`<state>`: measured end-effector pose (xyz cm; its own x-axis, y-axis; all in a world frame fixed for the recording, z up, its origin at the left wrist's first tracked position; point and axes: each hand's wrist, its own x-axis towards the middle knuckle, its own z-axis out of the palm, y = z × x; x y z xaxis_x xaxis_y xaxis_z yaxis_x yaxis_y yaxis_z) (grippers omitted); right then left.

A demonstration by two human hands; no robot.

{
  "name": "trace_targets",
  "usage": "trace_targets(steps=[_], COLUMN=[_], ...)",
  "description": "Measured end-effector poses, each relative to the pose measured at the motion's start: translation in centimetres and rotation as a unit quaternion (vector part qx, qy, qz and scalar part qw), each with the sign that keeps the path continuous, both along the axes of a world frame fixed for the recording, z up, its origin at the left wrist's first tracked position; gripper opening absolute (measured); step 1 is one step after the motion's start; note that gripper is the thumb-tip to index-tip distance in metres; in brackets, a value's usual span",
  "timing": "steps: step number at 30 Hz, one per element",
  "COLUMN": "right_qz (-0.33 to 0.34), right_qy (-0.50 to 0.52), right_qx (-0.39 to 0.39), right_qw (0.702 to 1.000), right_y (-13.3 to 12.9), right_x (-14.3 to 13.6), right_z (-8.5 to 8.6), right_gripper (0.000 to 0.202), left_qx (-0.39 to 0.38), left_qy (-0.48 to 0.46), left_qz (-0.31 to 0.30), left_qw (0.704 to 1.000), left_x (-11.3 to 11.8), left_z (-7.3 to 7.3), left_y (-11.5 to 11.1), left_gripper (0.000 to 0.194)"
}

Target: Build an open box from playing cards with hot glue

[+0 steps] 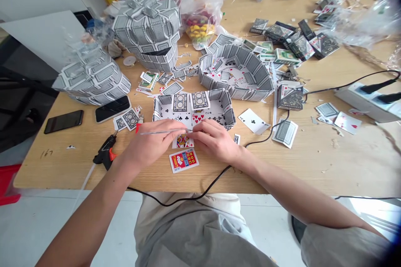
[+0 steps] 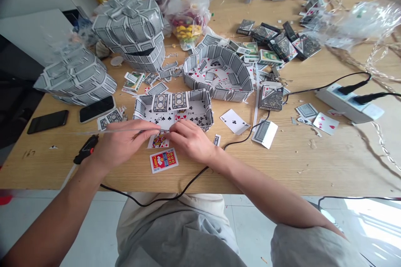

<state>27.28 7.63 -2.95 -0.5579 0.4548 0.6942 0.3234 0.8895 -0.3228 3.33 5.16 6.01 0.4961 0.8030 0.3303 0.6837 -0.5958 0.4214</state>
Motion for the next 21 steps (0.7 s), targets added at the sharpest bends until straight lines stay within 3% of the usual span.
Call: trace_targets(steps=[6, 14, 21], right_qz=[0.004, -0.005, -0.015], right_qy=[0.000, 0.012, 0.026], right_qx=[-0.017, -0.024, -0.045], right_qw=[1.000, 1.000, 0.999], right_y=[-0.1, 0.1, 0.1], right_x=[0.1, -0.2, 0.0], right_z=[-0.5, -0.3, -0.4], right_gripper=[0.019, 0.018, 0.021], left_qx=[-0.014, -0.044, -0.020], left_qy=[0.043, 0.058, -0.076], left_qz=[-0.025, -0.041, 0.083], left_qw=[0.999, 0.996, 0.993], left_x=[0.9, 1.1, 0.3], left_z=[0.7, 0.1, 3.8], left_y=[0.7, 0.9, 0.5], left_gripper=[0.022, 0.025, 0.011])
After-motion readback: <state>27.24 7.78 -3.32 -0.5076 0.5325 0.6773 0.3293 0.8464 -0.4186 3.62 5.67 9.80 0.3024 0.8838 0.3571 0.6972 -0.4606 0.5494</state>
